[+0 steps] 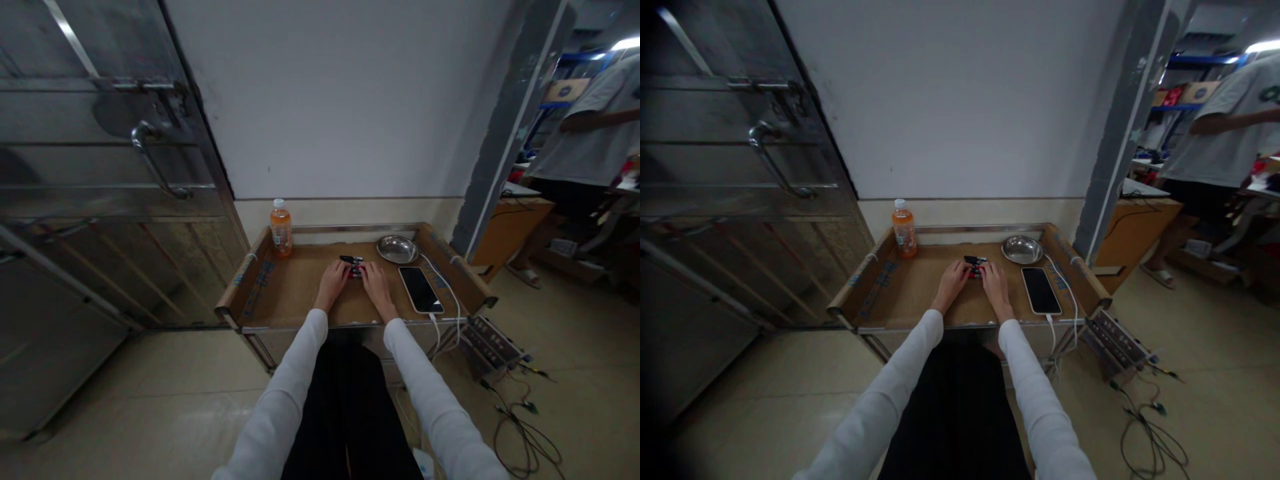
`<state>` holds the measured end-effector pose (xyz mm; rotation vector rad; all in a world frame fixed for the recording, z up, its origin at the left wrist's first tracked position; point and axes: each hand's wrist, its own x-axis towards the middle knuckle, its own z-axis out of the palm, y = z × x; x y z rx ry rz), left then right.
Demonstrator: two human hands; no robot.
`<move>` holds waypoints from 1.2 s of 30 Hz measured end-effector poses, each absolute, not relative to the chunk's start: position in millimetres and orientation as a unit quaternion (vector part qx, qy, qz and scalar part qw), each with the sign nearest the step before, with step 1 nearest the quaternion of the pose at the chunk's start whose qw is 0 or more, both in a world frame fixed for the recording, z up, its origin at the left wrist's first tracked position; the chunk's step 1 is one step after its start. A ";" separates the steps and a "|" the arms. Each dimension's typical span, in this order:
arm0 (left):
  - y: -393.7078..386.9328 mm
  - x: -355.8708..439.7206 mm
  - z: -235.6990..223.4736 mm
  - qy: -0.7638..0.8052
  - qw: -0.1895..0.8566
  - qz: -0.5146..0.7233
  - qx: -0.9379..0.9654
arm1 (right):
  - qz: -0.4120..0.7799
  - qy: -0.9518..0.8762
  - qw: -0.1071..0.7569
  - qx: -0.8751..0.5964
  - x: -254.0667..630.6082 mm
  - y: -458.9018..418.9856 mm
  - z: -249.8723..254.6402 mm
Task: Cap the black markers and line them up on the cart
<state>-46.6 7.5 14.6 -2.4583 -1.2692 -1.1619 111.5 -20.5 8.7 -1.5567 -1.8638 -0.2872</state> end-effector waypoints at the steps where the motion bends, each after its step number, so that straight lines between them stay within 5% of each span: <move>1: 7.4 -46.6 14.4 -0.413 0.063 -0.388 -0.821 | -0.112 -0.717 0.343 -0.597 110.8 -20.8 8.6; 20: -0.5 -48.0 14.8 -0.412 -0.025 -0.385 -0.826 | -0.065 -0.769 0.388 -0.505 109.6 -22.3 6.8; 36: 0.3 -49.3 20.5 -0.438 -0.045 -0.262 -0.859 | -0.096 -0.701 0.382 -0.594 110.3 -23.0 8.1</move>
